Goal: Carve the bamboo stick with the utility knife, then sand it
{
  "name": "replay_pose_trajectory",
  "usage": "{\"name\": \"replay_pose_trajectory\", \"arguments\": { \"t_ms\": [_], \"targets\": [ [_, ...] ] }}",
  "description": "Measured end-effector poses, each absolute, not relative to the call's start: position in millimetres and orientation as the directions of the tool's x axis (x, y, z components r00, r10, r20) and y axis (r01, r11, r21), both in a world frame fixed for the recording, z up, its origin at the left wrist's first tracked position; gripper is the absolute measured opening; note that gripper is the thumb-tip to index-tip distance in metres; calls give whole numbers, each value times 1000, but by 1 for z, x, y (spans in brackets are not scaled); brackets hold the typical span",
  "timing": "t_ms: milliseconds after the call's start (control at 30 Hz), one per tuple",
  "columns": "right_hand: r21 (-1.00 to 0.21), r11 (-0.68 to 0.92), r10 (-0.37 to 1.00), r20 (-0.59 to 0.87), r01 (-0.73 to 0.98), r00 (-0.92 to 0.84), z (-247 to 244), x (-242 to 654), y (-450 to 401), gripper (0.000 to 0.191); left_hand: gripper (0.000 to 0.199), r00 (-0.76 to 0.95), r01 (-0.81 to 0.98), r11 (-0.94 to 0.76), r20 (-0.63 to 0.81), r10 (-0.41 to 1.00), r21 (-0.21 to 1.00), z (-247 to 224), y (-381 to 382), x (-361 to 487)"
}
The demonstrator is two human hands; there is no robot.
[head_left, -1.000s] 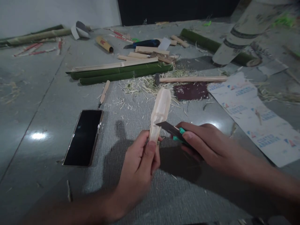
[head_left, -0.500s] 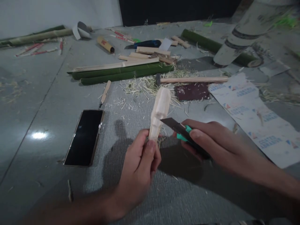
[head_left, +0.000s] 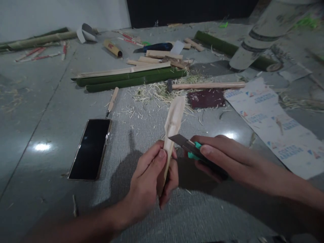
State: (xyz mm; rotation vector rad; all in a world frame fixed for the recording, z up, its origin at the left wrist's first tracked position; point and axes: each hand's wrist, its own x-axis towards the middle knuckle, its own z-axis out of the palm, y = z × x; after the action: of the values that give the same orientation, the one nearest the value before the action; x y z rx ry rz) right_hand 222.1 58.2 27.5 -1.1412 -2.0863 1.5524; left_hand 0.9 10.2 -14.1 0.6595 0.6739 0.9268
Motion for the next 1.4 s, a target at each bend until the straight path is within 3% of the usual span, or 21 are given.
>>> {"name": "replay_pose_trajectory", "arguments": {
  "t_ms": [333, 500, 700, 900, 1033, 1233, 1400],
  "targets": [
    [-836, 280, 775, -94, 472, -625, 25, 220, 59, 37, 31, 448, -527, 451, -215, 868, 720, -19, 11, 1],
    [-866, 164, 774, -184, 473, -606, 25, 218, 54, 38, 32, 425, -500, 427, -217, 879, 753, -19, 12, 1],
    [-894, 103, 656, -268, 436, -706, 27, 214, 53, 41, 31, 418, -489, 420, -218, 882, 764, -21, 10, 2],
    [-871, 227, 773, -112, 437, -625, 25, 218, 59, 40, 32, 450, -504, 440, -209, 868, 743, -20, 12, 1],
    [-830, 265, 801, -95, 491, -591, 22, 217, 60, 41, 31, 436, -526, 438, -211, 875, 729, -19, 12, 1],
    [-894, 97, 770, -211, 437, -603, 24, 218, 56, 40, 31, 435, -562, 411, -166, 885, 718, -24, 12, 3],
    [-898, -2, 658, -333, 441, -675, 26, 221, 57, 41, 30, 417, -554, 382, -151, 896, 739, -28, 14, 5]
  ]
}}
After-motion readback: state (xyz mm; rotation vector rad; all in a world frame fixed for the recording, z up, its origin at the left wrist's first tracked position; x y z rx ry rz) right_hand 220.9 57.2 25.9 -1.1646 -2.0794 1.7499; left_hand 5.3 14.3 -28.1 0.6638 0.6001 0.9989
